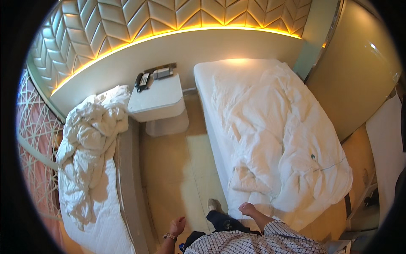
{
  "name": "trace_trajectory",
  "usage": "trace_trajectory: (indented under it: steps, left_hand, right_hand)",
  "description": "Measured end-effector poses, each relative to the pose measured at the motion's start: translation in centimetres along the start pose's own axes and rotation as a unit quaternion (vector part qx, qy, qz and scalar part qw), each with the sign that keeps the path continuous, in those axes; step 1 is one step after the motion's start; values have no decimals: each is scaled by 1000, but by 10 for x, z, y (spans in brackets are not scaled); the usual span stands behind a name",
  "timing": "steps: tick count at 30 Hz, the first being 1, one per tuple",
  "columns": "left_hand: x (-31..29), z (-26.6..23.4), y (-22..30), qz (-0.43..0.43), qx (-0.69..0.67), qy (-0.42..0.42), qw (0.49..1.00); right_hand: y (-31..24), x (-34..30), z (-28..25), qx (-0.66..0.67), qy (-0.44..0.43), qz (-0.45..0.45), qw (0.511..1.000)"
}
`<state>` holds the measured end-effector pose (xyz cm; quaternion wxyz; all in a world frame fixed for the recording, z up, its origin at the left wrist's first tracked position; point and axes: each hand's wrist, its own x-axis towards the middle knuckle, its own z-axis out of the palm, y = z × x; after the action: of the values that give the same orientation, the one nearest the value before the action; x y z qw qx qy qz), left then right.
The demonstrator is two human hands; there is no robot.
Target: The person spreads a white duvet over a mattress, repeatedly lifting, shaking, and smoothing the fabric to cover the surface. The duvet is adjusted multiple times to align edges and remove wrinkles, but the final state is not shown.
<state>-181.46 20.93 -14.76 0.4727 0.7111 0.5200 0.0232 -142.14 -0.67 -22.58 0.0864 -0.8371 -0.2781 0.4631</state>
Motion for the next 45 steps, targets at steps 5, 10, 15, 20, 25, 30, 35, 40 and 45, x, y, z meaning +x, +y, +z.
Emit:
trace_trajectory:
  steps: [5, 10, 15, 20, 25, 30, 35, 40, 45]
  left_hand:
    - [135, -67, 102, 106, 61, -21, 992]
    - [291, -96, 146, 190, 98, -112, 970]
    - [456, -81, 198, 304, 155, -165, 925]
    - [584, -77, 227, 533, 186, -107, 819]
    - [672, -105, 343, 590, 333, -165, 717]
    - [779, -79, 411, 645, 405, -179, 623]
    - [873, -28, 479, 656, 458, -200, 565]
    - [937, 18, 539, 701, 485, -163, 497]
    - [1010, 78, 560, 748, 438, -220, 448]
  right_hand:
    - [-89, 54, -70, 84, 128, -5, 988]
    - [-152, 95, -96, 185, 191, 0, 964]
    - [-146, 147, -51, 99, 244, 57, 963]
    - [-190, 167, -62, 78, 206, 160, 962]
    - [-254, 212, -84, 201, 300, 150, 920]
    - [-288, 270, -112, 270, 299, 185, 896]
    - [-295, 296, -145, 302, 288, 224, 881]
    - [-306, 296, -156, 327, 287, 304, 848]
    - [-333, 312, -144, 259, 246, 356, 863]
